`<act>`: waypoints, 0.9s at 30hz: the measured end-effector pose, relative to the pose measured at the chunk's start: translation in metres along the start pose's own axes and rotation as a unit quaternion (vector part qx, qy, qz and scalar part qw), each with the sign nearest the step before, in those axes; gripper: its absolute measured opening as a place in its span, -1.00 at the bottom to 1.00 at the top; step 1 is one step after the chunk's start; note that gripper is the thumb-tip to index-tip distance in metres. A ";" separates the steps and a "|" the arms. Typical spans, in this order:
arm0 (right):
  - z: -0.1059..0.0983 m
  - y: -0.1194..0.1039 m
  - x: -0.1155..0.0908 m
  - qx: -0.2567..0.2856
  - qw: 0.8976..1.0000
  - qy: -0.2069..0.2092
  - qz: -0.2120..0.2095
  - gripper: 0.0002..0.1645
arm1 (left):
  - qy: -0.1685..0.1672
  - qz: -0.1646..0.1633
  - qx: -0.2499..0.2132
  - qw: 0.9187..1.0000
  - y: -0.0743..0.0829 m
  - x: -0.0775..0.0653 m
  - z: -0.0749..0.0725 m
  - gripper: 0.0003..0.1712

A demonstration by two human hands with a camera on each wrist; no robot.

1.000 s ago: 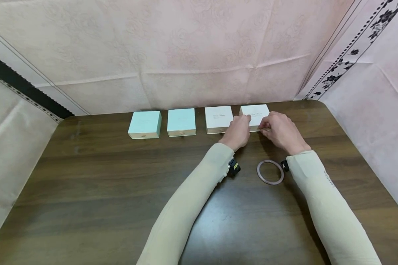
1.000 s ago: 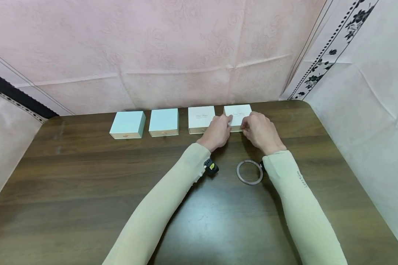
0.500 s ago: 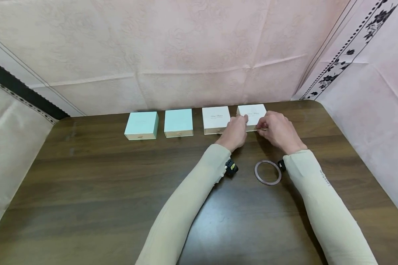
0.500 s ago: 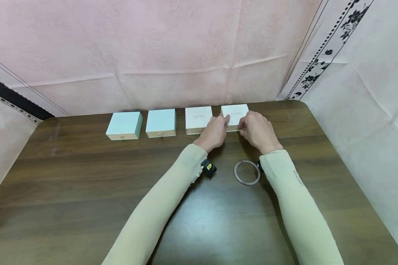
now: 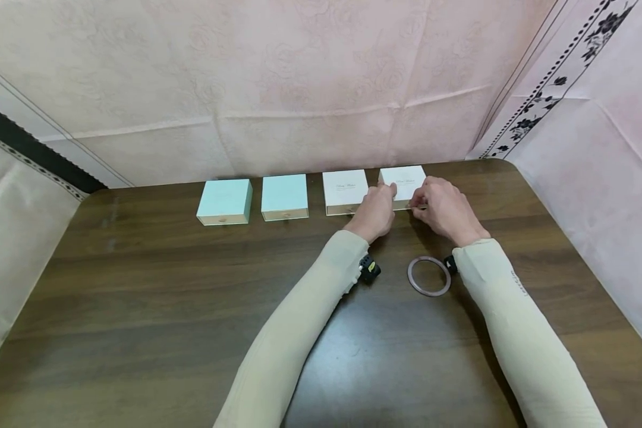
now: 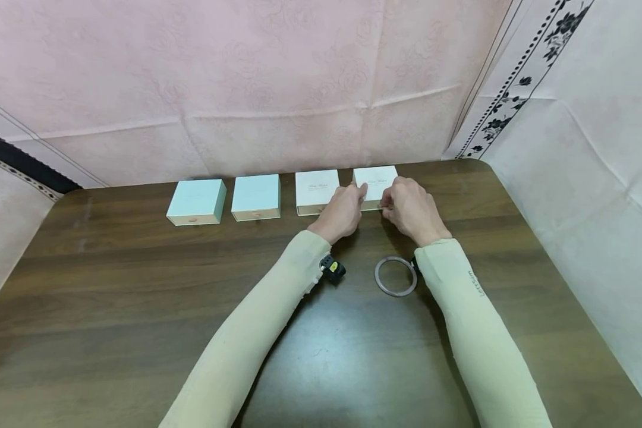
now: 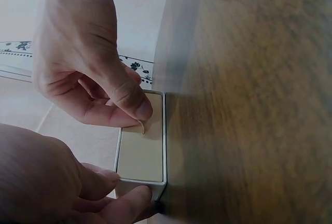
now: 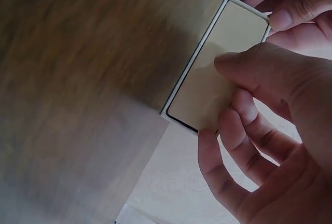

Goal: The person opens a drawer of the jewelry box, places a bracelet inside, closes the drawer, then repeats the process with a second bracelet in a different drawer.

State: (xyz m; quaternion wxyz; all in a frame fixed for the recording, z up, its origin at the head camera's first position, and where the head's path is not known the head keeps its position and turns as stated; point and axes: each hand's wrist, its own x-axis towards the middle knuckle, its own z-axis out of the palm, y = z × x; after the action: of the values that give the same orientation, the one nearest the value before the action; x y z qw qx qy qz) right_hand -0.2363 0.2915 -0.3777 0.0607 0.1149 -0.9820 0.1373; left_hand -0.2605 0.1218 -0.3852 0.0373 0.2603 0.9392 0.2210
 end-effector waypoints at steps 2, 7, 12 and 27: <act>0.000 0.000 0.000 0.000 1.000 0.000 0.002 -0.93 | 0.000 0.002 0.004 1.000 0.000 0.000 0.000 -0.70; 0.001 0.000 0.000 0.001 1.000 -0.004 0.004 -0.93 | -0.003 0.001 -0.001 1.000 -0.001 0.000 0.001 -0.65; 0.002 0.001 -0.001 0.003 1.000 -0.006 0.004 -0.93 | -0.009 0.002 -0.003 1.000 -0.001 0.000 0.000 -0.61; -0.001 -0.001 -0.001 0.001 1.000 -0.010 0.004 -0.94 | -0.011 0.001 -0.007 1.000 -0.001 0.000 -0.001 -0.57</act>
State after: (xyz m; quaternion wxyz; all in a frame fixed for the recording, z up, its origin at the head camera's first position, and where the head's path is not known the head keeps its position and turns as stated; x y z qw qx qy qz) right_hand -0.2351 0.2911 -0.3771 0.0504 0.1120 -0.9828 0.1379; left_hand -0.2614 0.1205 -0.3847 0.0489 0.2631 0.9369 0.2251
